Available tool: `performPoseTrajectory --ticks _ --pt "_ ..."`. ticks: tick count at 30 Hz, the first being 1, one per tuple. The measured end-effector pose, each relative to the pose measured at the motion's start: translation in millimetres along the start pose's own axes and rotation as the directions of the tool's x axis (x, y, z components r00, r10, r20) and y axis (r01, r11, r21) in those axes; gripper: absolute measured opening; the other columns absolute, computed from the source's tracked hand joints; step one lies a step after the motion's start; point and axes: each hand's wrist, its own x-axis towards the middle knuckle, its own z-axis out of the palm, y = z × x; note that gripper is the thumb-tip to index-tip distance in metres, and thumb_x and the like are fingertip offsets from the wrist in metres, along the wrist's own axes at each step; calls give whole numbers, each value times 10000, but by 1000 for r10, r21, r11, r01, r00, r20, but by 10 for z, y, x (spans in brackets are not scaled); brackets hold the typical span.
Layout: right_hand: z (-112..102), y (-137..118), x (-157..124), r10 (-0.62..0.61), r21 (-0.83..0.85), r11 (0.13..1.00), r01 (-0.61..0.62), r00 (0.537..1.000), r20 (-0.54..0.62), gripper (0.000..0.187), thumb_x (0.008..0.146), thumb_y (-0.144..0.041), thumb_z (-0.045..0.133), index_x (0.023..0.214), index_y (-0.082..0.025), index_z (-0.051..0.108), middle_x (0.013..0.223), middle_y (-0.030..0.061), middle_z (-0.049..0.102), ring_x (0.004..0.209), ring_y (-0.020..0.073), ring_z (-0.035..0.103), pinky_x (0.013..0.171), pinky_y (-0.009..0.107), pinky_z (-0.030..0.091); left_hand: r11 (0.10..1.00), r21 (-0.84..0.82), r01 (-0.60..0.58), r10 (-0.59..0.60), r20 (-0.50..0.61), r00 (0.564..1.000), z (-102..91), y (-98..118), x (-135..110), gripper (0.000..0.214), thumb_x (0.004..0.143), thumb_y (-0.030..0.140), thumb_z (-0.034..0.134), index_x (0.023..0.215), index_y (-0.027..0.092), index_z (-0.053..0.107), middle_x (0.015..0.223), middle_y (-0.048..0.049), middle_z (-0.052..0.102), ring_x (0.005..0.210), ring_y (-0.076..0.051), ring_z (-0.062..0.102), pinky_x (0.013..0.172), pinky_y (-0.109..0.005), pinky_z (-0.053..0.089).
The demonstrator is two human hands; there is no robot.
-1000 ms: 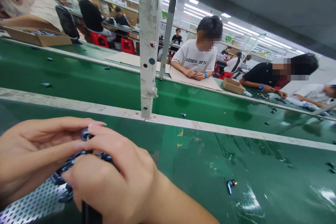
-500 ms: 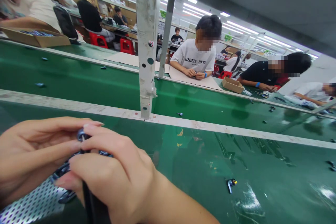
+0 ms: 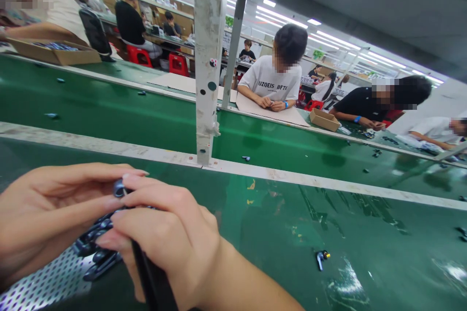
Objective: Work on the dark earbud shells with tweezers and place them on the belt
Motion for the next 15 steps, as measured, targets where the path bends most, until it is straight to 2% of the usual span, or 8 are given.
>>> performPoseTrajectory --ticks 4,9,13,15 --pt "-6 -9 5 -9 -17 1000 9 1000 -9 293 1068 -124 598 1283 -297 696 1101 60 836 1199 205 832 1003 294 719 1000 -7 2 -2 -8 1000 -2 -12 -2 287 627 130 942 806 353 913 763 11 853 691 -201 845 591 -141 633" --pt "-15 9 -3 5 -18 1000 -5 1000 1 297 1033 -96 639 1252 -283 712 1126 64 843 1200 223 829 1027 330 717 1000 6 -1 1 0 1000 -1 -16 11 277 641 148 929 827 354 915 765 1 854 670 -199 839 584 -154 638" --pt "2 26 -6 -110 -84 991 107 994 -26 146 1085 -134 616 1198 -172 700 1070 109 823 1196 205 823 1054 281 695 1000 -2 -13 13 -5 1000 13 -22 18 260 651 154 915 814 357 912 752 5 850 632 -184 826 561 -142 623" --pt "17 25 1 -125 -133 984 120 992 -28 121 1111 -160 591 1177 -148 692 1053 114 818 1193 189 820 1074 261 680 1000 3 -18 18 -13 1000 13 -28 16 261 650 152 904 814 354 913 755 3 851 640 -192 831 574 -144 625"
